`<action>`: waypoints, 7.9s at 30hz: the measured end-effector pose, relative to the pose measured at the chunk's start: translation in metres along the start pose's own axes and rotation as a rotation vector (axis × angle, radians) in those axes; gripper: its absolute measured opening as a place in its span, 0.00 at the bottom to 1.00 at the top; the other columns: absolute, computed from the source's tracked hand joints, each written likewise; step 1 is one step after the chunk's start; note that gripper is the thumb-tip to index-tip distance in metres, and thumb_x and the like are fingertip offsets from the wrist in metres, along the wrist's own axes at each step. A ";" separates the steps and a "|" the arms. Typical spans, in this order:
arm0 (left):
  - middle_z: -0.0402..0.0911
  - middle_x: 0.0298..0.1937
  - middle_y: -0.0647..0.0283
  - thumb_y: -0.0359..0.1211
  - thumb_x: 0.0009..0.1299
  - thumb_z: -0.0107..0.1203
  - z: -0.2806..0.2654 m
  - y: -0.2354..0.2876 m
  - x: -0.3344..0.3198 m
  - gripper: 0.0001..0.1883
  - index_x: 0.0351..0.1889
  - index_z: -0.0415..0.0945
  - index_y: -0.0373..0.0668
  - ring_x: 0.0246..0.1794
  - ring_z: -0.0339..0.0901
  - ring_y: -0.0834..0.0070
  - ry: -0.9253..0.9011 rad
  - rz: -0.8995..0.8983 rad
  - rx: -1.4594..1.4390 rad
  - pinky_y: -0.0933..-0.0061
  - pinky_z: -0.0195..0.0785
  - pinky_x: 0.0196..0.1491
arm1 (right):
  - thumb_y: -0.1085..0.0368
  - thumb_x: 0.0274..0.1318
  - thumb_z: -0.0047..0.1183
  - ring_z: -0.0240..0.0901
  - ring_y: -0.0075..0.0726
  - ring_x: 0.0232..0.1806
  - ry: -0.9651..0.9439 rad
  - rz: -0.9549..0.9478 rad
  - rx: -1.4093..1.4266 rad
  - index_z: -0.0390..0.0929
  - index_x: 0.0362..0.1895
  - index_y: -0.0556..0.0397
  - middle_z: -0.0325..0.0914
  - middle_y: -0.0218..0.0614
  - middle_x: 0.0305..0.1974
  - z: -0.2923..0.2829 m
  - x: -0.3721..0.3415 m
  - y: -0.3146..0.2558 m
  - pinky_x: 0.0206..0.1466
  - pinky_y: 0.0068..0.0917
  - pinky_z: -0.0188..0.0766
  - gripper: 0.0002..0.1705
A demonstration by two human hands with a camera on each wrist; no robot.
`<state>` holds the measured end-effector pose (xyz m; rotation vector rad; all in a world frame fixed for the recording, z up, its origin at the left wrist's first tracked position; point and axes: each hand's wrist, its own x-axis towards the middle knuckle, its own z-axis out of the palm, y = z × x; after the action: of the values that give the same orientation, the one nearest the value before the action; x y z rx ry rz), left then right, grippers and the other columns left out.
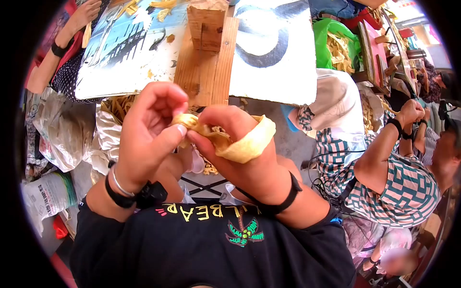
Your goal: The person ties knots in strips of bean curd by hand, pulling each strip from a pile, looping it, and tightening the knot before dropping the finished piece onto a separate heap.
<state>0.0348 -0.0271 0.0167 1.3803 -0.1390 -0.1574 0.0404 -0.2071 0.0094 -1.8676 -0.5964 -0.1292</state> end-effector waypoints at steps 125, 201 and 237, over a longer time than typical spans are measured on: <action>0.71 0.47 0.58 0.27 0.64 0.56 -0.025 0.000 0.006 0.13 0.45 0.67 0.40 0.48 0.69 0.72 -0.224 0.266 0.168 0.72 0.60 0.56 | 0.65 0.67 0.53 0.68 0.16 0.39 -0.149 0.355 0.863 0.72 0.47 0.55 0.73 0.27 0.39 -0.004 0.014 -0.010 0.43 0.18 0.67 0.09; 0.78 0.31 0.70 0.29 0.72 0.57 -0.009 -0.014 0.031 0.06 0.40 0.74 0.36 0.33 0.72 0.86 0.139 0.168 0.649 0.83 0.65 0.37 | 0.70 0.56 0.62 0.67 0.21 0.25 0.251 0.085 -0.114 0.73 0.37 0.55 0.72 0.29 0.27 -0.005 0.033 0.038 0.30 0.19 0.65 0.09; 0.77 0.37 0.55 0.46 0.69 0.58 -0.042 0.014 0.022 0.19 0.42 0.78 0.37 0.37 0.74 0.66 -0.223 0.536 0.541 0.67 0.68 0.41 | 0.55 0.73 0.45 0.66 0.28 0.31 -0.906 0.482 0.640 0.75 0.44 0.57 0.69 0.31 0.28 -0.006 0.019 -0.008 0.35 0.28 0.65 0.16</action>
<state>0.0650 0.0118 0.0230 1.8057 -0.7739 0.1909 0.0542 -0.2042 0.0257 -1.3077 -0.6526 1.1443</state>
